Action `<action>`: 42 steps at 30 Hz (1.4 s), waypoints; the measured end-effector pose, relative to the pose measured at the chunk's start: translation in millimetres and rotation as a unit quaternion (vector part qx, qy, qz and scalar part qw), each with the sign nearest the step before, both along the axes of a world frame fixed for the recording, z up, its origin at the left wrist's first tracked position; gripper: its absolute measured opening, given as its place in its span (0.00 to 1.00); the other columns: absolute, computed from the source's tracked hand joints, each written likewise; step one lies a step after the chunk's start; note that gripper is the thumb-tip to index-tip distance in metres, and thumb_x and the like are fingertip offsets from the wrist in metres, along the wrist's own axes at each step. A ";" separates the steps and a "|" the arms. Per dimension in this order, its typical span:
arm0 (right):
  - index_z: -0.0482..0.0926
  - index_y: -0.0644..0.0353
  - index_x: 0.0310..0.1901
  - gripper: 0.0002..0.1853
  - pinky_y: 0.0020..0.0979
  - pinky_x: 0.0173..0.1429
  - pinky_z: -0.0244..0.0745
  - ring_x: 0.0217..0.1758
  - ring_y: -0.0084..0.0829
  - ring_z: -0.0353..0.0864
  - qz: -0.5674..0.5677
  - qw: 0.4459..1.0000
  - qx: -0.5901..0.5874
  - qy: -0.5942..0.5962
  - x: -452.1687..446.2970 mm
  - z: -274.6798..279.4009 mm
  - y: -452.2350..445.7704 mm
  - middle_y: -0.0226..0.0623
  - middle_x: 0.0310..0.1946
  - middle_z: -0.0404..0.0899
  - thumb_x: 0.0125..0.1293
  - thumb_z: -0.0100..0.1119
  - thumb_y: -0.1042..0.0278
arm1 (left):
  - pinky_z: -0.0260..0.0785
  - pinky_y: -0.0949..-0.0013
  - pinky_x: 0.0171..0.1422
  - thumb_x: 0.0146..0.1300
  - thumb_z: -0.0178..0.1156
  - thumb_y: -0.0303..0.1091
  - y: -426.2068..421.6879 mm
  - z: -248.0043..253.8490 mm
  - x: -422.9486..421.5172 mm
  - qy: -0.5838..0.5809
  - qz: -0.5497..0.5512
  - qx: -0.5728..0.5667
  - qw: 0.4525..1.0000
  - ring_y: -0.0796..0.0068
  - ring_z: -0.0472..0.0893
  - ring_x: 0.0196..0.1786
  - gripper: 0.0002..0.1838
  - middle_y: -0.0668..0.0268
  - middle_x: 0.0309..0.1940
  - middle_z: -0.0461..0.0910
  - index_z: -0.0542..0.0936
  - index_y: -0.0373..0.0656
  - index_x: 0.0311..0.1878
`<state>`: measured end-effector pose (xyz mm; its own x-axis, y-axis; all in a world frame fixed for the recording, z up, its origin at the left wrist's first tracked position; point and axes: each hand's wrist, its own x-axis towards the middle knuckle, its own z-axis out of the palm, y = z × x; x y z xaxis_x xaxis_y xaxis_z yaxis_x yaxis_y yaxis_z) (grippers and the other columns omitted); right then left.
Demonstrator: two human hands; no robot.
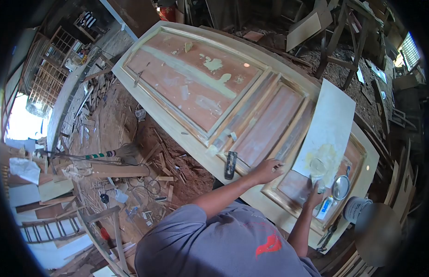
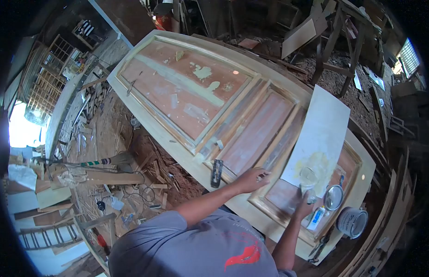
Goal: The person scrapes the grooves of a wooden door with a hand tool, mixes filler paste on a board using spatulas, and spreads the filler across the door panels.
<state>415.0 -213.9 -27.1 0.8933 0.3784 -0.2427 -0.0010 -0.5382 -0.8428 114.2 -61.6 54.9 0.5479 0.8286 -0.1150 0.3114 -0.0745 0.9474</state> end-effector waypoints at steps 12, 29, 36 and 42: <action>0.75 0.73 0.67 0.35 0.51 0.73 0.71 0.67 0.57 0.78 0.011 0.901 -0.265 -0.343 -140.1 17.8 16.1 0.60 0.64 0.79 0.68 0.75 0.55 | 0.76 0.52 0.60 0.75 0.65 0.35 334.0 -84.9 -567.2 0.290 0.434 0.232 0.821 0.52 0.85 0.53 0.14 0.51 0.52 0.85 0.83 0.35 0.56; 0.79 0.61 0.64 0.33 0.48 0.69 0.75 0.60 0.52 0.81 0.321 0.919 -0.133 -0.185 -427.3 76.0 144.4 0.48 0.53 0.84 0.56 0.80 0.68 | 0.78 0.48 0.60 0.80 0.60 0.43 380.0 -81.6 -664.1 0.335 0.402 0.312 0.793 0.38 0.85 0.55 0.26 0.35 0.54 0.83 0.76 0.25 0.65; 0.81 0.60 0.65 0.29 0.34 0.58 0.79 0.54 0.29 0.81 0.157 0.972 0.044 0.167 -443.6 94.4 173.9 0.37 0.54 0.83 0.67 0.74 0.55 | 0.74 0.65 0.54 0.82 0.58 0.38 155.2 23.1 -369.4 -0.121 0.245 -0.150 0.950 0.73 0.80 0.44 0.11 0.64 0.40 0.82 0.77 0.39 0.49; 0.77 0.61 0.62 0.23 0.30 0.48 0.79 0.45 0.22 0.80 0.001 0.928 0.225 0.297 -433.2 136.8 173.1 0.30 0.43 0.82 0.74 0.70 0.57 | 0.77 0.71 0.53 0.79 0.63 0.31 84.0 22.1 -275.0 -0.126 -0.088 -0.281 0.947 0.77 0.84 0.45 0.11 0.64 0.44 0.85 0.75 0.38 0.56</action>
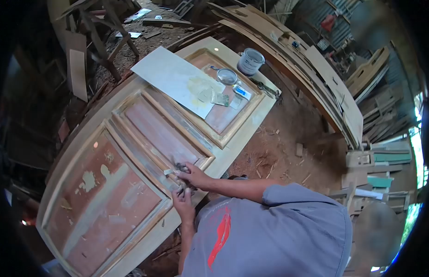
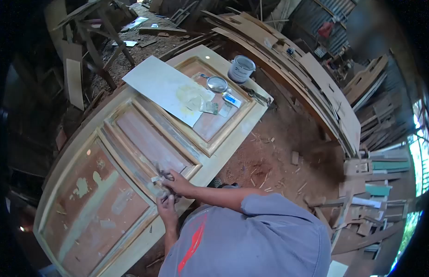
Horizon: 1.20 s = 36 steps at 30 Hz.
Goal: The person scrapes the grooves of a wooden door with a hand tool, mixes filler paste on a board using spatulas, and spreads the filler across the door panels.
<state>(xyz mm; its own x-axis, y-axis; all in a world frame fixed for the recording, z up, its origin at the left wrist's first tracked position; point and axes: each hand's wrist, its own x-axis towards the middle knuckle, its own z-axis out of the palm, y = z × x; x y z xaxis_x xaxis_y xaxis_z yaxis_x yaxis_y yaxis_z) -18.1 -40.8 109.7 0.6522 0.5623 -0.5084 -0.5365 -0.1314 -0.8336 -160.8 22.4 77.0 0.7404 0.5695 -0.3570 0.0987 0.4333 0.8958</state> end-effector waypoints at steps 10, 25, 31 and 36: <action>0.80 0.67 0.55 0.21 0.50 0.60 0.79 0.53 0.62 0.84 0.001 0.900 -0.246 -0.359 102.5 -44.0 -100.9 0.61 0.46 0.85 0.63 0.69 0.66 | 0.81 0.65 0.57 0.70 0.72 0.38 -39.4 -11.5 68.3 0.140 -0.265 0.178 0.937 0.68 0.88 0.50 0.22 0.57 0.49 0.89 0.82 0.35 0.61; 0.77 0.64 0.58 0.19 0.54 0.66 0.74 0.61 0.62 0.78 0.233 0.864 -0.179 -0.409 173.5 -86.3 -157.5 0.60 0.56 0.79 0.64 0.58 0.79 | 0.80 0.59 0.60 0.69 0.70 0.34 -129.9 -6.2 104.7 0.271 -0.063 0.344 0.897 0.57 0.89 0.53 0.20 0.50 0.51 0.89 0.84 0.34 0.60; 0.80 0.61 0.60 0.29 0.50 0.65 0.78 0.56 0.56 0.83 0.254 0.811 -0.171 -0.498 181.5 -87.5 -151.6 0.52 0.51 0.82 0.56 0.79 0.69 | 0.79 0.54 0.61 0.70 0.69 0.43 -162.7 26.2 84.9 0.297 0.016 0.351 0.888 0.47 0.88 0.55 0.22 0.46 0.51 0.88 0.84 0.36 0.59; 0.82 0.59 0.61 0.35 0.50 0.61 0.79 0.55 0.56 0.82 0.297 0.786 -0.136 -0.525 187.3 -97.6 -137.7 0.52 0.50 0.82 0.46 0.83 0.70 | 0.79 0.54 0.60 0.69 0.69 0.44 -174.3 25.7 34.2 0.300 0.098 0.294 0.902 0.47 0.88 0.53 0.22 0.47 0.50 0.88 0.83 0.38 0.59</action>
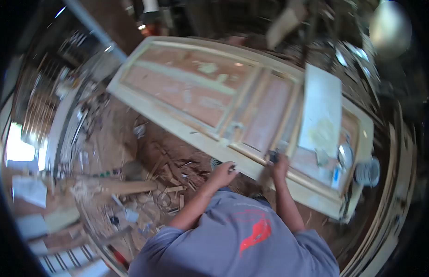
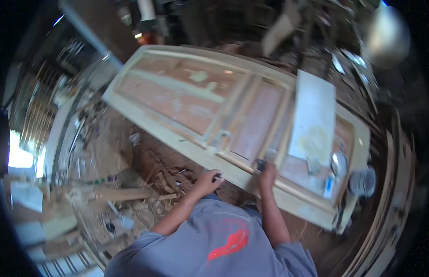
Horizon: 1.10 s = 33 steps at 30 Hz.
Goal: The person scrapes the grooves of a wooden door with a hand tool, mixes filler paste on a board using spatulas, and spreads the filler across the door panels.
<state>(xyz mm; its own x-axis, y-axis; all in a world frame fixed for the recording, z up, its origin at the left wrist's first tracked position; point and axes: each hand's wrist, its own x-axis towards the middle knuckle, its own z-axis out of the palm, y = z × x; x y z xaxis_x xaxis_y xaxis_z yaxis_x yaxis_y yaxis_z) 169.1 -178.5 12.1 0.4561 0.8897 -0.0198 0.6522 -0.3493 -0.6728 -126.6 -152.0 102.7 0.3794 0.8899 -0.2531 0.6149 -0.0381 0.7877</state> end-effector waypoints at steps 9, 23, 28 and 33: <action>0.75 0.65 0.69 0.39 0.51 0.70 0.76 0.66 0.55 0.81 -0.150 0.968 -0.115 -0.166 -48.8 53.5 38.8 0.58 0.62 0.81 0.53 0.77 0.73 | 0.78 0.51 0.61 0.70 0.68 0.42 77.4 -34.4 -81.7 -0.041 0.012 0.060 0.997 0.47 0.87 0.54 0.19 0.49 0.50 0.87 0.83 0.38 0.57; 0.85 0.57 0.57 0.21 0.49 0.75 0.70 0.69 0.54 0.74 0.219 0.974 0.007 -0.048 -330.8 65.0 217.5 0.50 0.64 0.79 0.61 0.72 0.72 | 0.82 0.56 0.57 0.72 0.68 0.38 253.1 -30.0 -373.3 -0.043 0.163 0.003 0.986 0.55 0.91 0.51 0.17 0.50 0.48 0.90 0.84 0.36 0.56; 0.89 0.55 0.50 0.14 0.48 0.69 0.76 0.62 0.50 0.82 0.163 0.986 0.003 -0.044 -330.4 52.3 261.2 0.46 0.54 0.87 0.61 0.72 0.71 | 0.83 0.57 0.56 0.72 0.68 0.37 310.7 -45.8 -403.2 -0.024 0.172 0.006 0.985 0.56 0.91 0.51 0.17 0.49 0.48 0.90 0.84 0.35 0.57; 0.87 0.60 0.54 0.17 0.42 0.61 0.81 0.54 0.45 0.88 0.136 0.989 0.020 0.047 -347.3 27.9 438.3 0.48 0.49 0.89 0.66 0.71 0.64 | 0.83 0.58 0.55 0.73 0.68 0.38 346.5 -19.1 -408.0 -0.009 0.167 0.028 0.985 0.55 0.91 0.51 0.18 0.49 0.47 0.90 0.84 0.35 0.57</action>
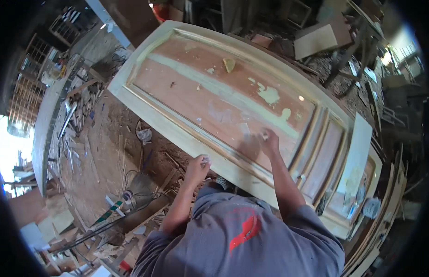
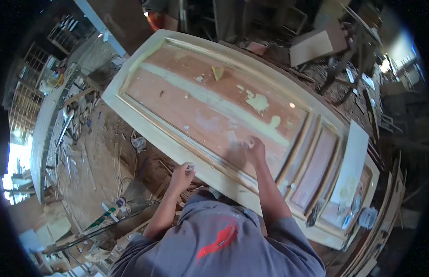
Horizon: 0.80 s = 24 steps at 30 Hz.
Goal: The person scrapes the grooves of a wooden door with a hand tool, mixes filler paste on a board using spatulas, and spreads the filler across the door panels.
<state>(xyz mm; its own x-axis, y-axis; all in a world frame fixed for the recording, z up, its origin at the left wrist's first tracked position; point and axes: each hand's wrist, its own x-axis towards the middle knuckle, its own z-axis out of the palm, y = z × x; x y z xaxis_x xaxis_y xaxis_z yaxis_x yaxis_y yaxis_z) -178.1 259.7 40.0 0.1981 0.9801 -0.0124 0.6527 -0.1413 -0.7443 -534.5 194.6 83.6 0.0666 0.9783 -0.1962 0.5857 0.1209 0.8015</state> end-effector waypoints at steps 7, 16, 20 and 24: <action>0.85 0.63 0.60 0.26 0.44 0.62 0.83 0.56 0.47 0.90 0.024 1.000 0.018 0.000 -63.8 -18.4 275.2 0.54 0.51 0.89 0.68 0.69 0.52 | 0.83 0.59 0.53 0.73 0.68 0.37 29.7 6.8 -55.4 0.005 0.008 -0.012 1.000 0.56 0.91 0.49 0.15 0.50 0.46 0.90 0.84 0.36 0.56; 0.81 0.67 0.61 0.31 0.49 0.63 0.81 0.57 0.52 0.87 -0.101 0.984 -0.047 -0.136 -144.2 -67.4 464.2 0.55 0.49 0.88 0.68 0.72 0.48 | 0.80 0.55 0.55 0.70 0.69 0.32 218.0 -33.2 -197.5 -0.022 0.025 0.064 0.997 0.54 0.89 0.48 0.09 0.56 0.42 0.89 0.86 0.41 0.49; 0.84 0.58 0.60 0.21 0.46 0.58 0.82 0.51 0.49 0.89 0.046 0.993 -0.043 -0.102 -257.6 19.1 480.9 0.51 0.44 0.90 0.67 0.72 0.64 | 0.79 0.54 0.51 0.67 0.70 0.31 301.6 -48.7 -267.8 0.032 0.040 0.142 0.989 0.54 0.87 0.43 0.07 0.59 0.39 0.87 0.85 0.43 0.45; 0.88 0.51 0.57 0.24 0.41 0.60 0.84 0.56 0.39 0.86 0.307 0.933 0.172 -0.079 -429.0 18.3 532.8 0.34 0.52 0.91 0.59 0.64 0.83 | 0.78 0.55 0.48 0.62 0.73 0.31 323.7 -73.2 -286.8 0.072 -0.005 0.238 0.969 0.56 0.85 0.40 0.10 0.63 0.37 0.86 0.84 0.45 0.45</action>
